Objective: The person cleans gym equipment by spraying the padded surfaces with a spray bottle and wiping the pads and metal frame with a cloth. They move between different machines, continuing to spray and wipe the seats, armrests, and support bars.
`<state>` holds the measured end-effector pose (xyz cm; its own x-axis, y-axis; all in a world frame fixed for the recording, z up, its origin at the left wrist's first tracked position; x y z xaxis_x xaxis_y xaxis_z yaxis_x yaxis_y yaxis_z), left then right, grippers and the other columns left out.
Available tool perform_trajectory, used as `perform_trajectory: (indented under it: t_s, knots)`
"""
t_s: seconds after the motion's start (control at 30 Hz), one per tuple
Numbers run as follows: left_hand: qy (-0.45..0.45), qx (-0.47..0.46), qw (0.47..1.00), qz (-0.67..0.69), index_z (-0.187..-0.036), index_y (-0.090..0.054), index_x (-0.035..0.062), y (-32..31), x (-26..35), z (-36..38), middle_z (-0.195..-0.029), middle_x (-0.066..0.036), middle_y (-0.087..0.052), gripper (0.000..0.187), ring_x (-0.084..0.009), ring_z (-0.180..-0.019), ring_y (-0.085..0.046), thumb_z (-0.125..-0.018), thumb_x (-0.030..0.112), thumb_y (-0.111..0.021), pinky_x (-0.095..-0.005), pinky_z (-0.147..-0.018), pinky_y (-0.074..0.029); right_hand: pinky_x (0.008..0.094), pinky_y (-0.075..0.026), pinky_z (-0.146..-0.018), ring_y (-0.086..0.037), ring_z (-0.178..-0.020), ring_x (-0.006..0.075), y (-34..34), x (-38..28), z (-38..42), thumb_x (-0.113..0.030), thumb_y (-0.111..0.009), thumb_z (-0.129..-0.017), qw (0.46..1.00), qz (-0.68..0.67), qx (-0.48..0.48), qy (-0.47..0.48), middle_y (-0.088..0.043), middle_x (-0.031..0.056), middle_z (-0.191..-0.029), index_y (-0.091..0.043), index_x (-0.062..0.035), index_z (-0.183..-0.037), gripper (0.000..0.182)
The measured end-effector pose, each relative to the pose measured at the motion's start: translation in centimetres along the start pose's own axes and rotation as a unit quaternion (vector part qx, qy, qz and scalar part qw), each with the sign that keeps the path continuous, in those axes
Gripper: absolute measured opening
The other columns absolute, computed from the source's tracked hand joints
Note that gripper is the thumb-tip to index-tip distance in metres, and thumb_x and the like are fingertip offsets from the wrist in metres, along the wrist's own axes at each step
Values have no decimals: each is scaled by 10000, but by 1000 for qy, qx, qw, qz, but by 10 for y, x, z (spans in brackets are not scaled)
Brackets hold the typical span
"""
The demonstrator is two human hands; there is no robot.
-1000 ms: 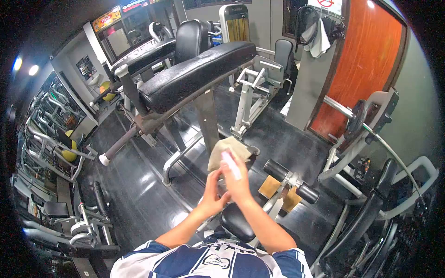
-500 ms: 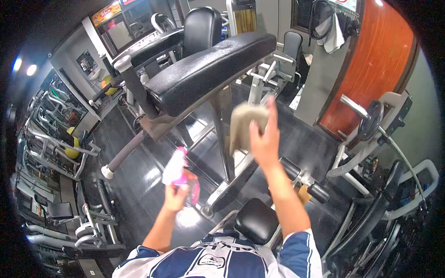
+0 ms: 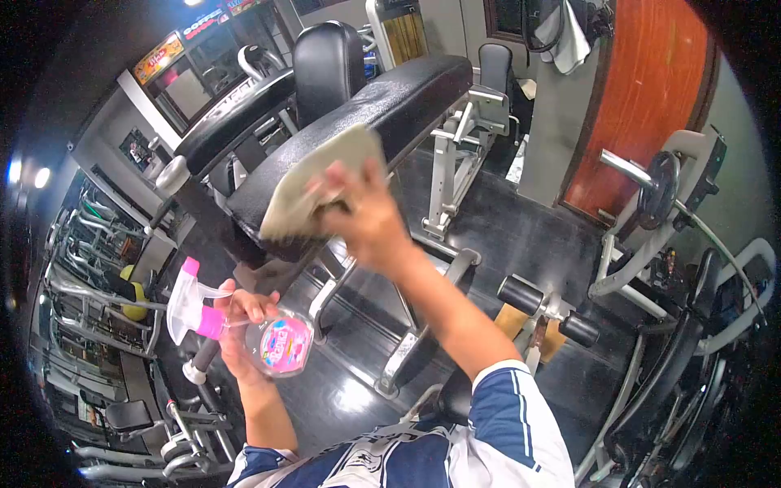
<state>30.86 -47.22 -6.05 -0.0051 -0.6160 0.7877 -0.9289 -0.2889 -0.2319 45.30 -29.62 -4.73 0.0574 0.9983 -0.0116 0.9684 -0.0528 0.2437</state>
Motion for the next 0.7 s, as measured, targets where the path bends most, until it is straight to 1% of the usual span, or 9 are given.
perform_trajectory:
  t_s: [0.03, 0.07, 0.17, 0.37, 0.47, 0.57, 0.6, 0.63, 0.7]
  knots:
    - [15, -3, 999, 31, -1416, -415, 51, 1, -3, -1, -892, -63, -567, 874, -243, -873, -621, -801, 582, -737, -480, -1005, -466, 457, -362, -1130, -495, -1328, 324, -31, 78, 32, 52, -616, -743, 878, -305, 88, -357, -630, 160, -1287, -639, -71, -1123, 399]
    - [14, -21, 999, 47, -1415, -427, 51, 2, -3, -2, -892, -71, -566, 845, -255, -878, -623, -814, 562, -733, -476, -1009, -463, 371, -453, -1030, -553, -1247, 295, 2, 87, 16, 133, -497, -799, 937, -262, 148, -177, -642, 152, -1234, -586, -40, -1244, 486]
    - [20, -42, 996, 82, -1413, -429, 46, -1, -3, -2, -901, -75, -559, 807, -254, -879, -620, -843, 542, -711, -474, -1012, -462, 346, -454, -1014, -546, -1268, 275, 30, 143, 19, 179, -450, -749, 930, -98, 183, -303, -640, 165, -1254, -595, -61, -1269, 590]
    - [12, -60, 991, 119, -1418, -366, 6, 3, 1, -2, -915, -93, -528, 756, -261, -871, -600, -919, 516, -616, -491, -1045, -456, 625, -100, -1191, -362, -1446, 255, -8, -16, 13, -156, -685, -803, 997, -72, 9, 16, -618, -22, -1343, -690, -240, -1036, 248]
    - [6, -100, 989, 110, -1433, -346, 3, 0, 3, -4, -927, -101, -532, 737, -262, -868, -611, -951, 510, -578, -498, -1065, -446, 627, -107, -1193, -370, -1441, 245, -10, 35, 25, -253, -730, -743, 999, 9, 22, 38, -609, -66, -1349, -688, -271, -986, 247]
    - [11, -110, 986, 125, -1442, -339, 4, 3, 4, -8, -918, -111, -535, 715, -280, -858, -619, -967, 482, -577, -518, -1059, -447, 601, -153, -1187, -478, -1356, 319, 15, 137, 23, 5, -629, -705, 987, 26, 107, -116, -606, 108, -1343, -700, -226, -1118, 478]
    - [25, -122, 984, 131, -1442, -338, 5, 4, 5, -10, -916, -114, -535, 714, -287, -853, -620, -962, 467, -593, -529, -1056, -448, 583, -150, -1190, -475, -1350, 343, -5, 216, 50, 90, -524, -672, 906, -261, 146, -299, -571, 132, -1381, -650, -193, -1250, 656]
    - [40, -133, 981, 136, -1443, -337, 5, 4, 4, -9, -913, -117, -535, 713, -294, -849, -621, -958, 452, -609, -540, -1052, -448, 392, -313, -1160, -460, -1357, 314, 33, 217, 26, 157, -332, -699, 971, 15, 138, -197, -536, 179, -1400, -482, -64, -1390, 741]
    - [41, -123, 982, 140, -1439, -336, 6, 5, 3, -9, -912, -124, -534, 712, -306, -841, -623, -951, 434, -628, -556, -1054, -443, 390, -336, -1131, -477, -1333, 353, 53, 294, 29, 110, -361, -807, 941, -9, 202, -270, -521, 196, -1401, -466, -105, -1394, 634]
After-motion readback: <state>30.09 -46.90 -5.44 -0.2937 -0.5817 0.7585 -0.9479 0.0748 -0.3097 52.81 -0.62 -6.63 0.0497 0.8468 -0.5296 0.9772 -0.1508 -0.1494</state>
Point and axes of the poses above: each hand's wrist, its own z-axis away from the middle knuckle, its own y-axis out of the back of the hand, x = y × z, the point moved 8 cm from there along -z, towards the middle knuckle
